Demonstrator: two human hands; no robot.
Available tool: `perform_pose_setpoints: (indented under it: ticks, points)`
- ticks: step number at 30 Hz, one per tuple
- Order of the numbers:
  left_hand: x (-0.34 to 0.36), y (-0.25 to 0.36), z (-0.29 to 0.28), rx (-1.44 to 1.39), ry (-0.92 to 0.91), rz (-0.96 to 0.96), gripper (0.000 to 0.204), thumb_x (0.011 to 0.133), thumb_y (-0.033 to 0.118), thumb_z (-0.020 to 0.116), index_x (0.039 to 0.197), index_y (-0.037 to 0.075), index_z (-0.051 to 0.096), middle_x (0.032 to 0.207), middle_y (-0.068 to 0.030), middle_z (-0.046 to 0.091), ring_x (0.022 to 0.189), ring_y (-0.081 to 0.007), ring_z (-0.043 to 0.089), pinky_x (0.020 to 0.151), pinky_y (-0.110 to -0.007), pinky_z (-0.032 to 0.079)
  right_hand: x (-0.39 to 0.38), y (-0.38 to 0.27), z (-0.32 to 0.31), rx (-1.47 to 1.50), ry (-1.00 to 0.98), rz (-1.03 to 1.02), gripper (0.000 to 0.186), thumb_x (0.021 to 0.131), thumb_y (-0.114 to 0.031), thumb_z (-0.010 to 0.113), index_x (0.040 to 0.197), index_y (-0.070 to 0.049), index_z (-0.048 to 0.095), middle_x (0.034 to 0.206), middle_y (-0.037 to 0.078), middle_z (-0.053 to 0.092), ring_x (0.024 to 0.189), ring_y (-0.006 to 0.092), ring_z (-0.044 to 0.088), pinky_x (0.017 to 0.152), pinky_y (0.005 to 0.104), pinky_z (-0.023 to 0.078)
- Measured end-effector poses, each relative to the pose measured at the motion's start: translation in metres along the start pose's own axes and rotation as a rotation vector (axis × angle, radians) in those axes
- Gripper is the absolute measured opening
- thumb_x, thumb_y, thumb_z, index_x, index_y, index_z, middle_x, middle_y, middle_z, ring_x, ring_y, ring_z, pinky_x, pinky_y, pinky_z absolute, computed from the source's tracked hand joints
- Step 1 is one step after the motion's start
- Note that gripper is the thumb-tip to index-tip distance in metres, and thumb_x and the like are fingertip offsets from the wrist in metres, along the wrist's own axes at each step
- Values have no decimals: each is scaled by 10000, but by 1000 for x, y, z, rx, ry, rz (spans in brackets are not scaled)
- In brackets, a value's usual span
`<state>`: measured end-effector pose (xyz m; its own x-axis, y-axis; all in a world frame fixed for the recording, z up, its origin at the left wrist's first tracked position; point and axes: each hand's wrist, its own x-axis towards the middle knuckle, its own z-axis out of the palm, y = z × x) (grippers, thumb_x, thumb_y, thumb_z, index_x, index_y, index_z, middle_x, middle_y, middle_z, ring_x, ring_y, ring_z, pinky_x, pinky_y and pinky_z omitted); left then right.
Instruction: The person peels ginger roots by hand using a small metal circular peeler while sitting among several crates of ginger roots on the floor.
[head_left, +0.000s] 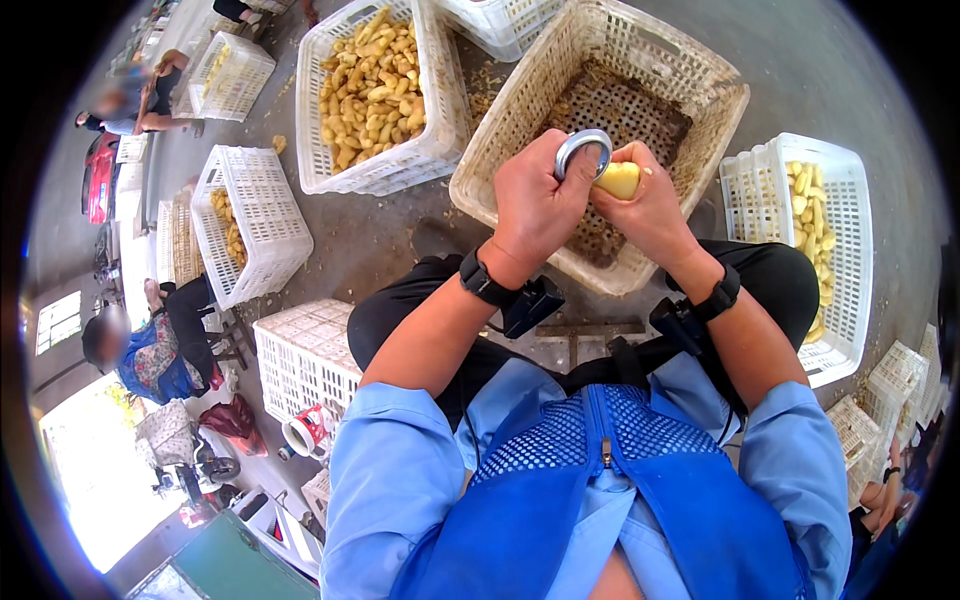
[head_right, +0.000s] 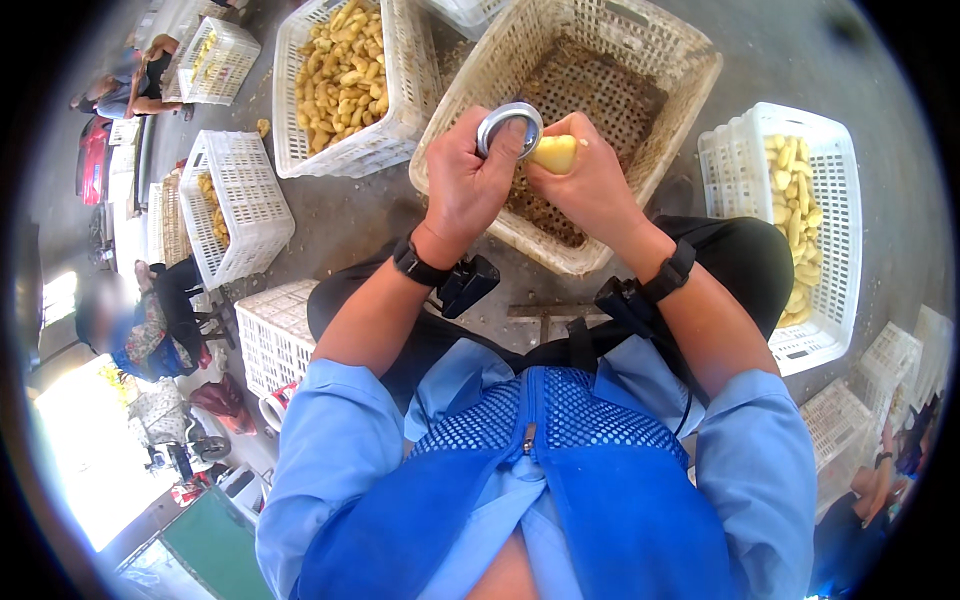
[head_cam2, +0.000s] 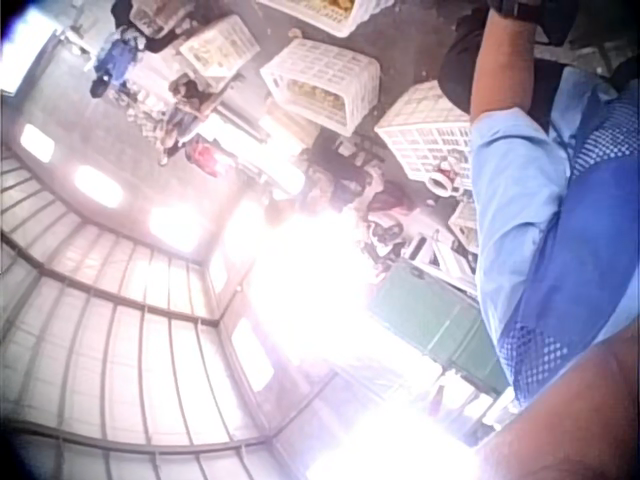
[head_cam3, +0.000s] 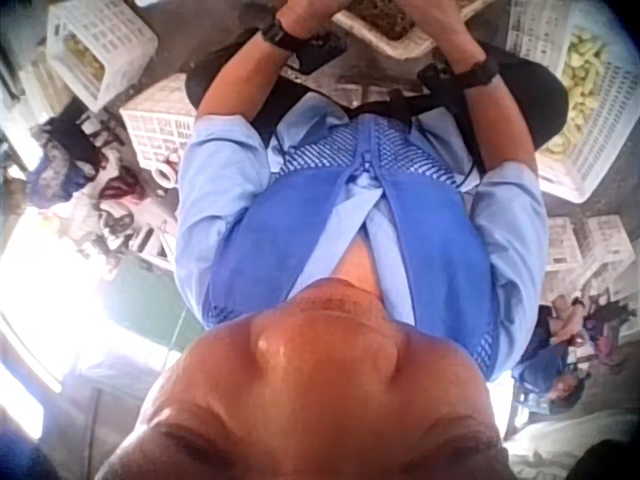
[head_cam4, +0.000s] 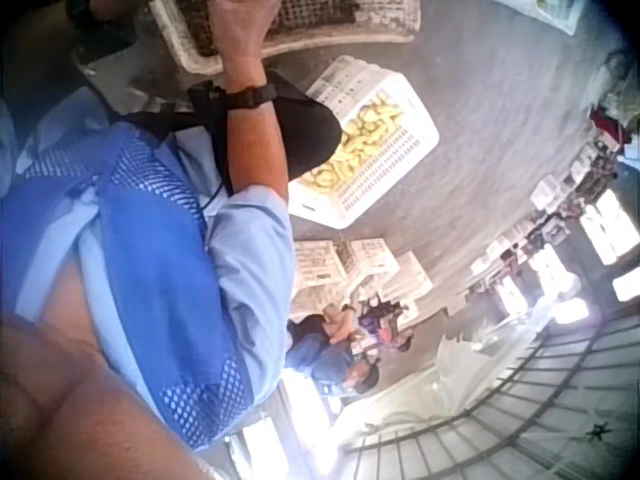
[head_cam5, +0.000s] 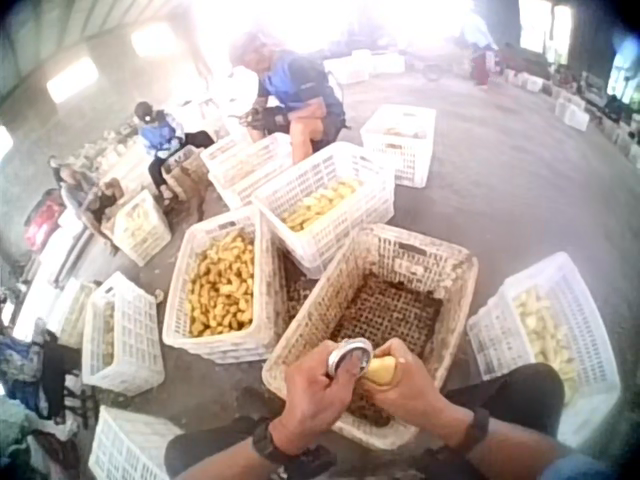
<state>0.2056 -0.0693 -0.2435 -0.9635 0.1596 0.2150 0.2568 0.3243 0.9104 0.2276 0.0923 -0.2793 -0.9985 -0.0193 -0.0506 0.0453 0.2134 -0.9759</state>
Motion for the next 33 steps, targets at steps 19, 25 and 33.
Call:
perform_pose_setpoints:
  ticks: [19,25,33]
  points:
    - [7,-39,15,451,-110,375,153,864,192,673,769,118,578,716,-63,593,625,-308,615,545,-417,483,-5,9,3,-297,-16,109,388,808,-188,763,1043,4,521,980,254,675,958,436,662,802,467,517]
    - [7,-41,11,638,-95,588,43,799,137,649,799,131,606,702,-54,585,612,-283,619,536,-420,486,1,9,2,-406,-74,183,402,796,-181,761,1064,-6,517,982,255,673,973,432,660,812,465,516]
    - [33,-30,-23,-66,181,-83,184,979,232,656,970,51,689,889,-63,712,698,-136,665,570,-300,517,-5,-3,-4,-294,-99,110,373,829,-158,744,1104,-47,517,964,218,678,931,397,671,795,440,520]
